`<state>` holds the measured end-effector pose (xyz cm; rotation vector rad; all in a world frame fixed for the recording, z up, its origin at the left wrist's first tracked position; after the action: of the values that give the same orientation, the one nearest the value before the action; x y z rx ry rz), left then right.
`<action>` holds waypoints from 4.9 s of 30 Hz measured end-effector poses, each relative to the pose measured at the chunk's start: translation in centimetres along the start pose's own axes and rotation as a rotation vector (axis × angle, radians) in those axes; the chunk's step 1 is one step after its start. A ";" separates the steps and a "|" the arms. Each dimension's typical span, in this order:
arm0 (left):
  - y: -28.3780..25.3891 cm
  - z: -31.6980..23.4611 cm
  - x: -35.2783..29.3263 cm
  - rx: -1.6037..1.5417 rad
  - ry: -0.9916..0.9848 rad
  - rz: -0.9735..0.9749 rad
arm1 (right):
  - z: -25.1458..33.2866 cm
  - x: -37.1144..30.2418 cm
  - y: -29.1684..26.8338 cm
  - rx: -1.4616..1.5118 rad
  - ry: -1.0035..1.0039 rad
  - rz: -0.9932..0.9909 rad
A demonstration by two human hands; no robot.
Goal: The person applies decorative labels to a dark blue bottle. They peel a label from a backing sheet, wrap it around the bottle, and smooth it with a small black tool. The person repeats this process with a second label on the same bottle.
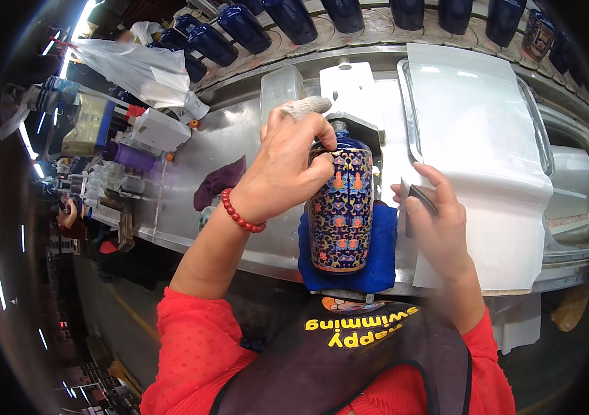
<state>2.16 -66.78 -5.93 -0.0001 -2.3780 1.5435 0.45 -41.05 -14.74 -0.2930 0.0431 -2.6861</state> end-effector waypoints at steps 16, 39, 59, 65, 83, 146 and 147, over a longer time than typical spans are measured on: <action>0.0 -0.1 0.0 -0.044 0.005 0.047 | 0.3 -0.2 -0.3 -0.095 -0.088 -0.121; 0.9 1.0 1.1 -0.112 0.078 -0.006 | 0.1 -0.4 -0.2 -0.128 -0.060 -0.075; 2.6 1.4 0.3 -0.727 -0.265 0.085 | 0.2 -0.3 0.8 -0.105 -0.012 -0.046; 3.1 1.7 0.0 -0.965 -0.312 0.036 | 0.0 -0.3 0.8 -0.109 -0.004 -0.045; 2.8 0.3 -5.2 0.197 0.318 -0.314 | -0.5 -0.4 0.6 -0.153 -0.103 -0.061; 4.0 -3.1 -8.7 0.367 0.136 -0.218 | 1.5 -0.7 4.6 -0.462 -0.366 0.127; 4.0 -3.1 -8.7 0.370 0.137 -0.220 | 1.5 -0.6 4.6 -0.455 -0.359 0.132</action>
<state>10.63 -63.78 -10.55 0.2214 -1.8887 1.7836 3.27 -44.92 -13.77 -0.8730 0.5463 -2.4262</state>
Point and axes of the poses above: each hand's wrist, its own x-axis towards the middle knuckle, its own y-axis out of the palm, z = x × y, the point moved 1 cm from there along x, towards the middle knuckle, and after that the axes turned 5 degrees about x, right-handed, at the moved point
